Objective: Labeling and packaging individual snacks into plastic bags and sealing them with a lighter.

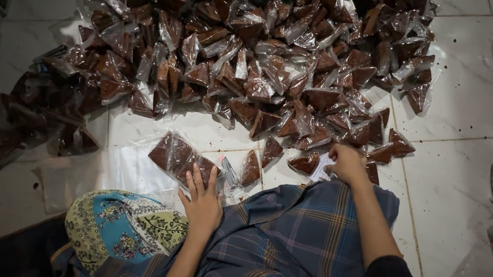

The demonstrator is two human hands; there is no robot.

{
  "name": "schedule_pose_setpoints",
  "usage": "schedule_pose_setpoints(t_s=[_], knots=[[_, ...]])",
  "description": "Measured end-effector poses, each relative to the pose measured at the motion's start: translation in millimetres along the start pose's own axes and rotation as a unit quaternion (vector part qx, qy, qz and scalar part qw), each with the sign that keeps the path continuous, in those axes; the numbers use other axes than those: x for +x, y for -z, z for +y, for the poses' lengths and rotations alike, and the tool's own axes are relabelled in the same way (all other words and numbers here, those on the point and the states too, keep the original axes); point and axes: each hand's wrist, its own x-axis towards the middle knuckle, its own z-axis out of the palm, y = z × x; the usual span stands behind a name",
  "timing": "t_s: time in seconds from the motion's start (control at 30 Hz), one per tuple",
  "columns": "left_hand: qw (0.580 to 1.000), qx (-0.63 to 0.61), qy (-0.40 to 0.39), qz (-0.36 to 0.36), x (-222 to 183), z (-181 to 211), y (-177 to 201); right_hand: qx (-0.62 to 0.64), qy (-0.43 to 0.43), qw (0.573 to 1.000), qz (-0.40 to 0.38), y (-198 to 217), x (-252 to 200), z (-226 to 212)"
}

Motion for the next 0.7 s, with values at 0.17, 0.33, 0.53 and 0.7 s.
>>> schedule_pose_setpoints(t_s=[0.17, 0.33, 0.53, 0.7], knots=[[1.0, -0.022, 0.001, -0.001, 0.4, -1.3, 1.3, -0.019, -0.001, 1.0, 0.005, 4.9, -1.9, 1.8], [0.999, -0.031, 0.003, -0.014, 0.2, -0.5, 5.2, -0.034, 0.014, 0.999, 0.022, 17.6, -18.6, -2.9], [0.999, -0.045, 0.001, -0.023, 3.5, 1.1, 4.8, -0.041, 0.0, 0.998, 0.053, 4.1, -10.8, 18.3], [0.996, -0.055, 0.053, -0.033, 19.7, -0.7, 7.3, 0.174, -0.007, 0.963, 0.208, 18.8, -49.8, -25.4]])
